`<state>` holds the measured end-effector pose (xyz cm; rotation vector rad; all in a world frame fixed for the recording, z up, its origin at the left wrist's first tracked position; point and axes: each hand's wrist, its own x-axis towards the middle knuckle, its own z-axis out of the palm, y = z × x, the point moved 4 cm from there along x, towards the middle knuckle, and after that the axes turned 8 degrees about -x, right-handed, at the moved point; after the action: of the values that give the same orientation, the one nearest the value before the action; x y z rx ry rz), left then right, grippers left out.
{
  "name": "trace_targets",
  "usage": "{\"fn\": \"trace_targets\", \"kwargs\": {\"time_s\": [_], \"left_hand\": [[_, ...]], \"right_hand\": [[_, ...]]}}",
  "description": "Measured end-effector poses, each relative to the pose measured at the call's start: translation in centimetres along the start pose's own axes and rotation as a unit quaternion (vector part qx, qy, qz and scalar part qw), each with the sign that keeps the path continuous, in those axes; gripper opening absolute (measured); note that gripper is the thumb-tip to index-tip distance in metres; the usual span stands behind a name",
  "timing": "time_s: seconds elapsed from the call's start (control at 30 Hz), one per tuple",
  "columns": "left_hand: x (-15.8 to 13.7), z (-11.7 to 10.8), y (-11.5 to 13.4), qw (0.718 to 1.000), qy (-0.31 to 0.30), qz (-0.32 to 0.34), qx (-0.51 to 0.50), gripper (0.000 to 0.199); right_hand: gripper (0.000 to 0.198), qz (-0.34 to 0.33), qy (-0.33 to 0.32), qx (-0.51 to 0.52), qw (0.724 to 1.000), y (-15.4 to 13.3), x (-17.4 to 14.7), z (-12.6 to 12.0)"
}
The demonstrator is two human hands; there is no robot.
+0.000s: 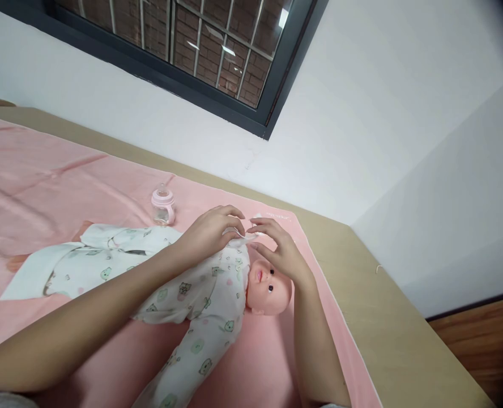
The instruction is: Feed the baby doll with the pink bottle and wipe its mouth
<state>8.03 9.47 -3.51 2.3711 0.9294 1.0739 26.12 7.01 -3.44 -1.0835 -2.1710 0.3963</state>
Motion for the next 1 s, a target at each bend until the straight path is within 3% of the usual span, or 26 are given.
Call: {"fn": "trace_targets", "kwargs": {"time_s": [0.13, 0.4, 0.6, 0.8, 0.87, 1.0], "left_hand": [[0.0, 0.0, -0.3, 1.0, 0.006, 0.01, -0.002, 0.023], [0.3, -0.1, -0.5, 1.0, 0.011, 0.019, -0.022, 0.021], [0.3, -0.5, -0.6, 0.999, 0.002, -0.022, -0.029, 0.02], [0.5, -3.6, -2.2, 0.993, 0.083, -0.083, -0.017, 0.021], [0.3, -5.3, -2.8, 0.988, 0.118, -0.1, -0.009, 0.024], [-0.5, -8.6, -3.1, 0.982, 0.139, -0.129, 0.008, 0.034]], "right_hand": [[0.015, 0.003, 0.044, -0.097, 0.994, -0.9, 0.0, 0.6], [0.016, 0.044, 0.029, -0.006, 0.999, -0.4, 0.0, 0.8], [0.008, 0.051, 0.046, 0.003, 0.998, 0.1, 0.2, 1.1], [0.019, 0.085, 0.075, -0.052, 0.992, 3.0, 0.2, -0.4], [0.027, 0.131, 0.077, -0.07, 0.986, 5.3, 0.0, -1.1], [0.035, 0.291, 0.066, -0.091, 0.95, 10.2, -1.1, -2.4]]}}
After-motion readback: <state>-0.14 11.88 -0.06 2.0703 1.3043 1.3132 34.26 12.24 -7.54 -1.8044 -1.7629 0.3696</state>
